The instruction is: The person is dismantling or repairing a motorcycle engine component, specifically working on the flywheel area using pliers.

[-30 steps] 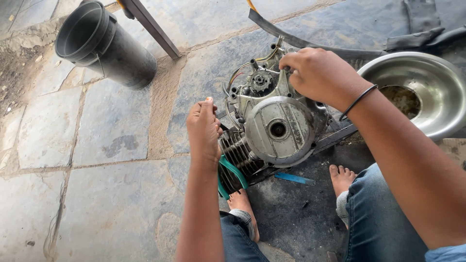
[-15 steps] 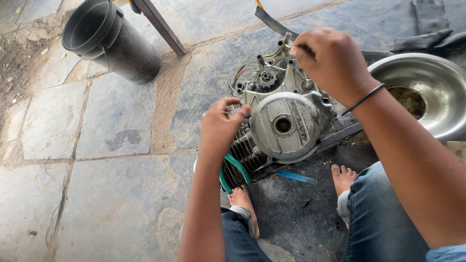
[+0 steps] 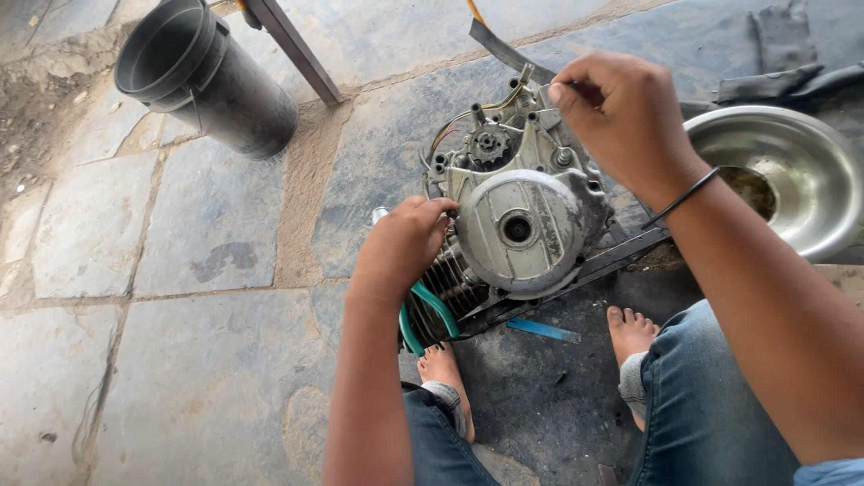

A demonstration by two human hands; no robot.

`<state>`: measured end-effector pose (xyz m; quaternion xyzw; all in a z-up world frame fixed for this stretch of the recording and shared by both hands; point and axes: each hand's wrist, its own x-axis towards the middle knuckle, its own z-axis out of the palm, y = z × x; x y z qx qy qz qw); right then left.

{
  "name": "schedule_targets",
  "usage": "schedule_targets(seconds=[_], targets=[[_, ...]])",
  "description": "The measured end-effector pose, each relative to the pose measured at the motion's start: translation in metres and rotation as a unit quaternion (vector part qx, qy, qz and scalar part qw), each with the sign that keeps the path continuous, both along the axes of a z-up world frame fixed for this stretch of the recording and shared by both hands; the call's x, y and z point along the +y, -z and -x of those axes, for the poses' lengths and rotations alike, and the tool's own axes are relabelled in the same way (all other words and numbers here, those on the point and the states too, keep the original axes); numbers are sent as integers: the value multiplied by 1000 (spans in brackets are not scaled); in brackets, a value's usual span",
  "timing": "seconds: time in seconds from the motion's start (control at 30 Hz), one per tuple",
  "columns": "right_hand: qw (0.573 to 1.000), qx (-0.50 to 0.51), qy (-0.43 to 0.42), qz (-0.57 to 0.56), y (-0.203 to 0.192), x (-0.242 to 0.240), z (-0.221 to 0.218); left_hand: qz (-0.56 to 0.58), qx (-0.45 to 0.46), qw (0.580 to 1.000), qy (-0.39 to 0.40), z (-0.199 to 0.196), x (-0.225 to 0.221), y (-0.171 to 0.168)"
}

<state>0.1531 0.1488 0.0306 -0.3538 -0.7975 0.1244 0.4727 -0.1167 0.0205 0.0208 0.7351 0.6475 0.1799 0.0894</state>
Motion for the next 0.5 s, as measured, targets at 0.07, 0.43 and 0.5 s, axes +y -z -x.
schedule_targets(seconds=[0.07, 0.43, 0.5], targets=[[1000, 7, -7, 19, 2, -5, 5, -5, 8, 1000, -1, 1, 1, 3], [990, 33, -62, 126, 5, -60, 69, -28, 82, 996, 34, 17, 8, 32], [996, -22, -79, 42, 8, -68, 79, -34, 83, 995, 41, 17, 10, 34]])
